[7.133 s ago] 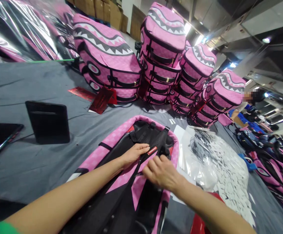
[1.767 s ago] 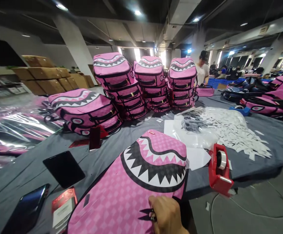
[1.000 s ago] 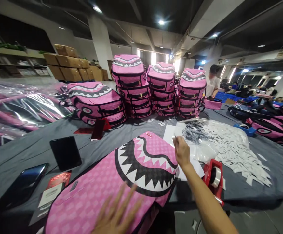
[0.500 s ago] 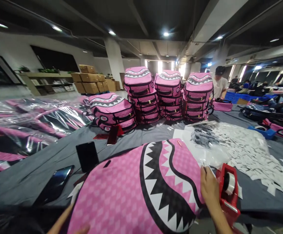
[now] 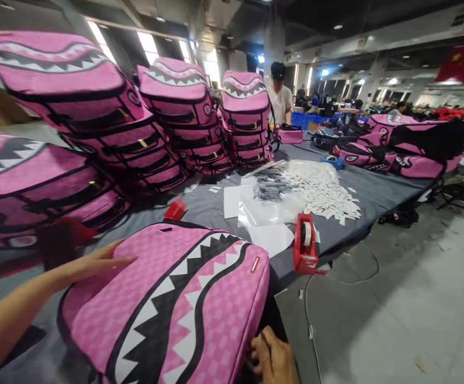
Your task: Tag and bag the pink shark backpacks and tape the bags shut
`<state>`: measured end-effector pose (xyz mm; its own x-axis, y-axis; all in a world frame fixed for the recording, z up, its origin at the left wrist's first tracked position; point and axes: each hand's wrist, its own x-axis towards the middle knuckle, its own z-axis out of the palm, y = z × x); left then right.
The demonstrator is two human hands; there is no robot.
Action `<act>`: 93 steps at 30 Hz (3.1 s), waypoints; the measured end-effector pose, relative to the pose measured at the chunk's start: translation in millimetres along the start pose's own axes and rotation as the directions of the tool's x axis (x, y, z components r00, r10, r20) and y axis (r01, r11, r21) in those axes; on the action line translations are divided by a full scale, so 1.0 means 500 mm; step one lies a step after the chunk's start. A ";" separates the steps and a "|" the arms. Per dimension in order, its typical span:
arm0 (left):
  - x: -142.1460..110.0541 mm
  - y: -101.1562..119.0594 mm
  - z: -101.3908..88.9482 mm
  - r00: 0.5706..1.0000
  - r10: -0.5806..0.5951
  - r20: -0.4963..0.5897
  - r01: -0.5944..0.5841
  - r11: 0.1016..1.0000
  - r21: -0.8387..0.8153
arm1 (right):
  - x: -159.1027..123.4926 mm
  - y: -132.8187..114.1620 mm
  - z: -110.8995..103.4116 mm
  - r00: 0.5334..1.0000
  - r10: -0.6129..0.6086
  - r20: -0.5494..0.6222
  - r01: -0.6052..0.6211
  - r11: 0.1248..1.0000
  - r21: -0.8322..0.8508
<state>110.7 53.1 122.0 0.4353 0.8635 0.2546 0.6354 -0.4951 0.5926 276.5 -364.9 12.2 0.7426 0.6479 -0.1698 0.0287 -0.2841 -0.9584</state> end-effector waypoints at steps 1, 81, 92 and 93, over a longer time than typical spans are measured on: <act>0.009 0.008 0.009 0.999 0.034 0.007 -0.035 0.997 0.072 | 0.008 -0.013 -0.021 1.000 0.018 0.023 -0.018 1.000 -0.024; -0.393 0.273 0.337 0.177 0.955 0.237 -0.909 0.251 -0.332 | 0.275 -0.226 -0.126 0.931 -0.081 0.357 0.361 0.362 -0.859; -0.384 0.256 0.326 0.143 0.949 0.282 -0.881 0.252 -0.401 | 0.310 -0.245 -0.195 0.791 -0.220 0.571 0.606 0.414 -0.679; -0.386 0.241 0.318 0.146 0.945 0.293 -0.870 0.264 -0.417 | 0.317 -0.247 -0.200 0.763 -0.201 0.615 0.644 0.325 -0.692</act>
<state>204.5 -188.6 22.8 0.8508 -0.3697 0.3734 -0.4769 -0.8417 0.2532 457.5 -297.8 126.4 0.1493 0.9857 -0.0778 0.9509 -0.1647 -0.2621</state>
